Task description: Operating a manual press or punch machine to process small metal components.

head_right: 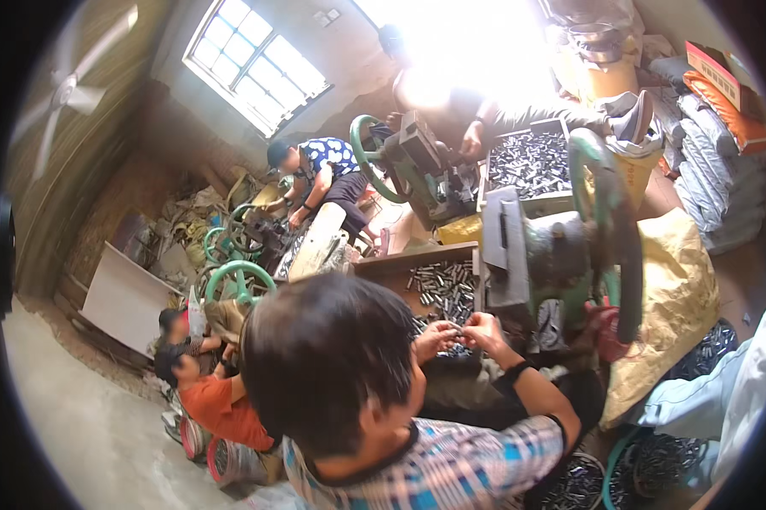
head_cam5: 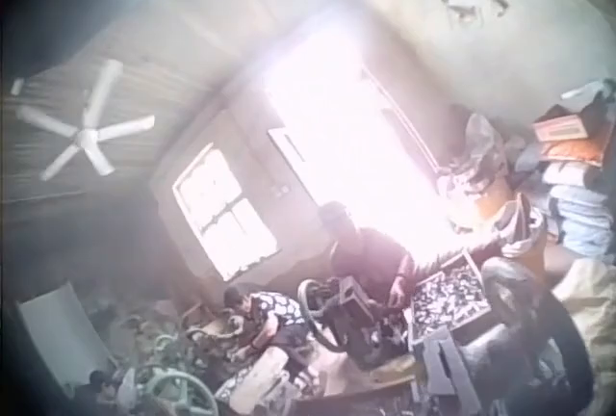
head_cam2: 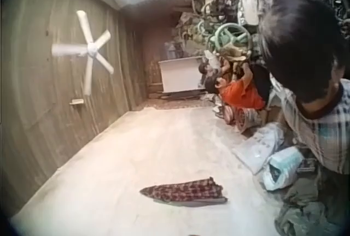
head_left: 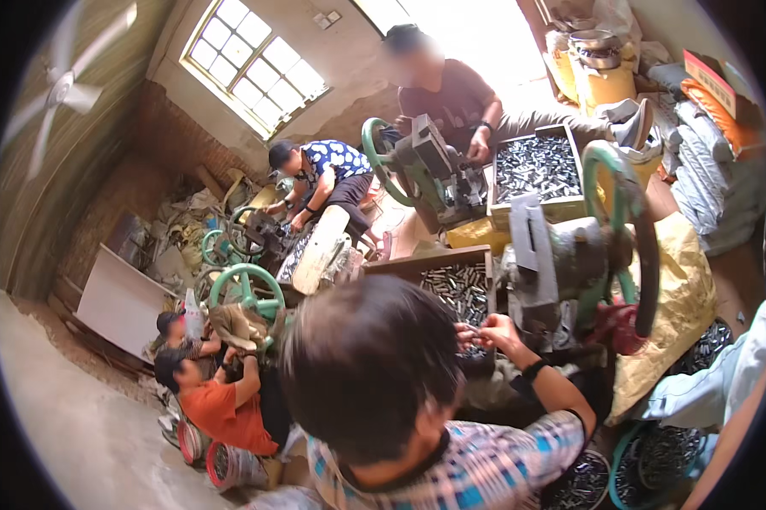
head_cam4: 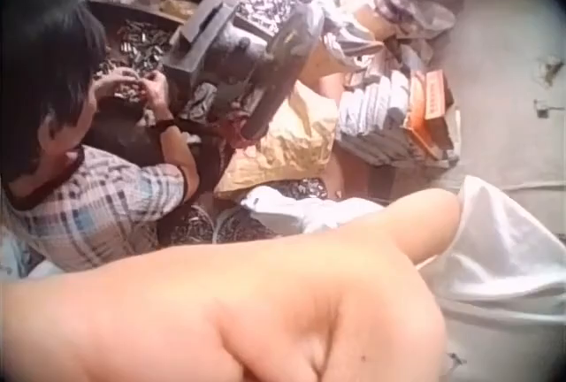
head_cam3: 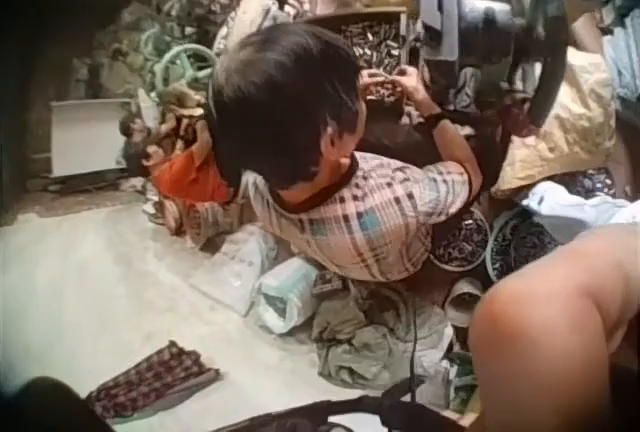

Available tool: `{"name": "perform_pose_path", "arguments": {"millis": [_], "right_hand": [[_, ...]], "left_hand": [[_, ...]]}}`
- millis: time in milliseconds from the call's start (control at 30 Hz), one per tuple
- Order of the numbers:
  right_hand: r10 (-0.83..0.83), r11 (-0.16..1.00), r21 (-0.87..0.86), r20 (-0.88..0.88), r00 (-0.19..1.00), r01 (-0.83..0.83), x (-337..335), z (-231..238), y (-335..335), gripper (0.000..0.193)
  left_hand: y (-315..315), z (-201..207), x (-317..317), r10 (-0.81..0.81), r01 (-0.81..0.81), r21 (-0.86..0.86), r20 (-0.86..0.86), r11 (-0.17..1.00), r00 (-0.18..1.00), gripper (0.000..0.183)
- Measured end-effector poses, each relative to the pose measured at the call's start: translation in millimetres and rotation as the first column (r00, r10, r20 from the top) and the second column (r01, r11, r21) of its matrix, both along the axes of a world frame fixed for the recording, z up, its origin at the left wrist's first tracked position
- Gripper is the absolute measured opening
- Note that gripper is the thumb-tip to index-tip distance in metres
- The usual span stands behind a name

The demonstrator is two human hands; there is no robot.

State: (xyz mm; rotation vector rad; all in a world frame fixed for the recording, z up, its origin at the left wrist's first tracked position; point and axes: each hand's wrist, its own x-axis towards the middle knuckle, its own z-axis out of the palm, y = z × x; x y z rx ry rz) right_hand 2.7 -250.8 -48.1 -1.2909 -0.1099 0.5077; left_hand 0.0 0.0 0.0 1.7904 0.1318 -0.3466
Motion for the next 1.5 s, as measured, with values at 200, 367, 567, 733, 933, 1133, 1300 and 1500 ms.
{"name": "perform_pose_path", "arguments": {"millis": [200, 367, 567, 733, 933, 1133, 1300, 1500], "right_hand": [[0.059, 0.756, -0.53, 0.64, 0.766, 0.385, -22.4, 63.2, 3.4, 0.027], [-0.029, 0.788, -0.126, 0.97, 0.241, 0.603, -97.2, 142.1, -69.3, 0.041], [-0.669, 0.236, 0.074, 0.735, 0.107, 0.969, -139.7, 132.8, -158.9, 0.035], [-0.768, 0.133, 0.169, 0.641, -0.006, 0.977, -132.0, 99.9, -208.3, 0.031], [-0.682, 0.189, 0.057, 0.726, 0.089, 0.98, -137.1, 115.9, -210.6, 0.037], [-0.607, 0.187, -0.065, 0.776, 0.167, 0.98, -139.2, 170.1, -200.3, 0.04], [-0.598, 0.268, -0.135, 0.753, 0.275, 0.954, -130.2, 214.3, -203.9, 0.04], [-0.576, 0.376, -0.147, 0.736, 0.355, 0.915, -115.9, 246.5, -204.9, 0.04]], "left_hand": [[-29.8, -93.2, 35.1, -0.27, 0.264, -0.162, -0.015, 0.951, 0.963, 0.03], [-28.6, -79.8, 16.7, -0.202, 0.156, -0.415, -0.07, 0.897, 0.977, 0.021], [-62.0, -30.2, 11.7, -0.226, 0.21, -0.289, -0.025, 0.934, 0.974, 0.018], [-111.3, -23.1, 11.1, -0.284, 0.242, -0.438, -0.031, 0.866, 0.958, 0.019], [-138.5, -32.9, 21.7, -0.198, 0.154, -0.436, -0.058, 0.887, 0.978, 0.017], [-148.2, -59.7, 45.6, -0.094, 0.078, -0.376, -0.025, 0.923, 0.995, 0.012], [-154.3, -73.8, 47.0, -0.122, 0.077, -0.42, -0.081, 0.904, 0.989, 0.013], [-147.1, -66.1, 42.7, -0.148, 0.096, -0.466, -0.077, 0.88, 0.986, 0.016]]}}
